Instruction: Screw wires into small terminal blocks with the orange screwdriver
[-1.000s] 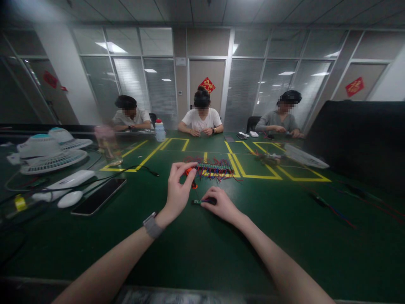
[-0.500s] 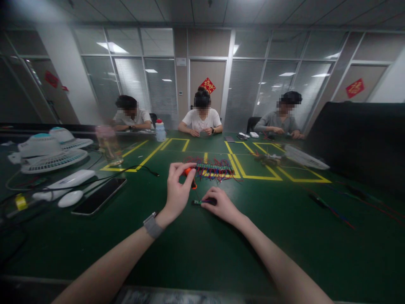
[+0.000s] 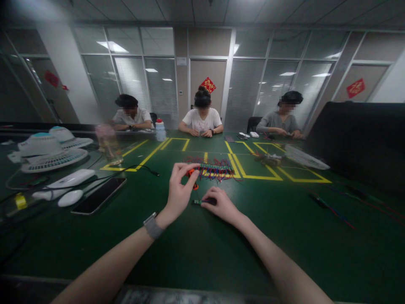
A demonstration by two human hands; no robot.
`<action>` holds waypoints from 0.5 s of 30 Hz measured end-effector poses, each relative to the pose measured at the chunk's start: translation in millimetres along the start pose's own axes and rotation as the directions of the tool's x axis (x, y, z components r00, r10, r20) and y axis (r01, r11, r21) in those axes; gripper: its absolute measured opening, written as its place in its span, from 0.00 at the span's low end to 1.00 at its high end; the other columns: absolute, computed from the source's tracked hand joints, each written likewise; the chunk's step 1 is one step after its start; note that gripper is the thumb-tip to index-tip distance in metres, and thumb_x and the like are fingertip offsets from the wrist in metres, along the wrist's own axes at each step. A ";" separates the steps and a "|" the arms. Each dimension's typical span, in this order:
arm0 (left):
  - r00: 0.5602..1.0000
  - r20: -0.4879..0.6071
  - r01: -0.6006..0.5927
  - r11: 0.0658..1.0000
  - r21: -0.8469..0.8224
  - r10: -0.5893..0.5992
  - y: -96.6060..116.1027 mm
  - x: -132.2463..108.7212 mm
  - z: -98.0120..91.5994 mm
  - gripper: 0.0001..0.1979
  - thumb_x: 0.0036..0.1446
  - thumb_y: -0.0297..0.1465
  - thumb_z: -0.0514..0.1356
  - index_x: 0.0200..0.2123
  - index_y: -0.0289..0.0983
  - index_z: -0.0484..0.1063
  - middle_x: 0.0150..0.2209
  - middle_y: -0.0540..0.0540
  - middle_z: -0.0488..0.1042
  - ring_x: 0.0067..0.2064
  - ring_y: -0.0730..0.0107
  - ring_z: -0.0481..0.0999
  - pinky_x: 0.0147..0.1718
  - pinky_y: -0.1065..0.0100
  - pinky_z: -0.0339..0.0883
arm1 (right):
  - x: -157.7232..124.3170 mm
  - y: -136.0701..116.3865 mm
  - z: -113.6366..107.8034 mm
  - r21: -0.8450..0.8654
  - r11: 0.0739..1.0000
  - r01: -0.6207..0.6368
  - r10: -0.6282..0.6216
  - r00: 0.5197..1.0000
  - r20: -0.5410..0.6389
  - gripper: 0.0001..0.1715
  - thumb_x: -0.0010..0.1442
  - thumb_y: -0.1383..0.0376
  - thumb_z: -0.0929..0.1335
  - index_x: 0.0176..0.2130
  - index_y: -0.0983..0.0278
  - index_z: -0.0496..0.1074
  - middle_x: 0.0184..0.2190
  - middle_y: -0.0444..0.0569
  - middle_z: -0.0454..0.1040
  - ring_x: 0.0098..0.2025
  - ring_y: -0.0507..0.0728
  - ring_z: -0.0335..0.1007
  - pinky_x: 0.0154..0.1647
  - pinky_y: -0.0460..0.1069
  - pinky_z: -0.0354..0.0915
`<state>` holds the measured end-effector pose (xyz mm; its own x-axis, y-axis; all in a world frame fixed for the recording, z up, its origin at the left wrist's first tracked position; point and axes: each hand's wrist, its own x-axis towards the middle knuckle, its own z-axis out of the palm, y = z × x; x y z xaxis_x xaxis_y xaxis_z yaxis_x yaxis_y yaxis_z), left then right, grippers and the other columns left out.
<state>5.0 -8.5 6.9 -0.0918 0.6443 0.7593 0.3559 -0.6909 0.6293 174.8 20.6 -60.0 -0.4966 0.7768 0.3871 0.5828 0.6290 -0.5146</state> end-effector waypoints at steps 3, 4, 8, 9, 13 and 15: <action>1.000 0.009 -0.006 0.999 -0.046 0.007 -1.7 0.9 0.5 0.14 0.64 0.30 0.49 0.48 0.41 0.72 0.43 0.45 0.69 0.46 0.69 0.70 0.47 0.67 0.63 | -0.2 0.0 -0.2 0.003 1.000 0.002 -0.002 1.000 0.002 0.08 0.56 0.61 0.70 0.34 0.63 0.76 0.35 0.49 0.72 0.40 0.58 0.68 0.45 0.53 0.62; 1.000 0.012 -0.011 0.998 -0.064 0.011 -2.6 1.5 0.6 0.15 0.65 0.30 0.48 0.49 0.40 0.71 0.44 0.45 0.70 0.47 0.69 0.70 0.48 0.67 0.63 | -0.3 -0.1 -0.3 0.003 1.000 0.002 -0.002 1.000 0.003 0.08 0.56 0.61 0.70 0.34 0.63 0.76 0.35 0.49 0.72 0.40 0.57 0.68 0.45 0.53 0.62; 1.000 -0.002 -0.011 0.998 -0.059 0.011 -5.6 3.6 0.6 0.14 0.64 0.29 0.49 0.48 0.39 0.70 0.44 0.45 0.72 0.47 0.69 0.71 0.47 0.66 0.63 | -0.5 -0.3 -0.4 0.006 1.000 0.001 -0.001 1.000 -0.002 0.07 0.55 0.61 0.71 0.34 0.63 0.76 0.36 0.49 0.71 0.40 0.57 0.68 0.45 0.53 0.62; 1.000 -0.007 -0.014 0.999 -0.048 0.014 -5.9 3.7 0.4 0.13 0.64 0.29 0.50 0.47 0.39 0.70 0.44 0.45 0.72 0.46 0.69 0.71 0.46 0.67 0.63 | -0.4 -0.2 -0.2 0.005 1.000 -0.001 0.001 1.000 -0.003 0.07 0.55 0.62 0.71 0.34 0.63 0.76 0.36 0.49 0.71 0.40 0.57 0.68 0.45 0.53 0.62; 0.999 -0.029 -0.041 0.999 -0.007 0.041 -5.4 2.6 -0.3 0.09 0.61 0.31 0.55 0.42 0.40 0.73 0.38 0.47 0.70 0.40 0.70 0.71 0.42 0.68 0.64 | -0.1 0.6 0.3 -0.002 1.000 -0.006 0.006 1.000 -0.001 0.07 0.55 0.61 0.71 0.34 0.63 0.76 0.35 0.49 0.71 0.39 0.57 0.67 0.44 0.52 0.62; 0.999 -0.036 -0.036 0.999 0.005 0.037 -4.7 1.8 -0.2 0.09 0.60 0.32 0.56 0.42 0.40 0.74 0.38 0.47 0.68 0.40 0.70 0.70 0.42 0.68 0.64 | 0.1 0.8 0.4 -0.002 1.000 -0.005 0.005 1.000 0.001 0.07 0.55 0.61 0.71 0.34 0.63 0.76 0.35 0.49 0.71 0.39 0.57 0.68 0.44 0.52 0.62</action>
<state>3.0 -4.1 5.3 -0.1118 0.6065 0.7872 0.3638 -0.7122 0.6004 175.0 21.1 -60.6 -0.4945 0.7798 0.3839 0.5861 0.6253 -0.5152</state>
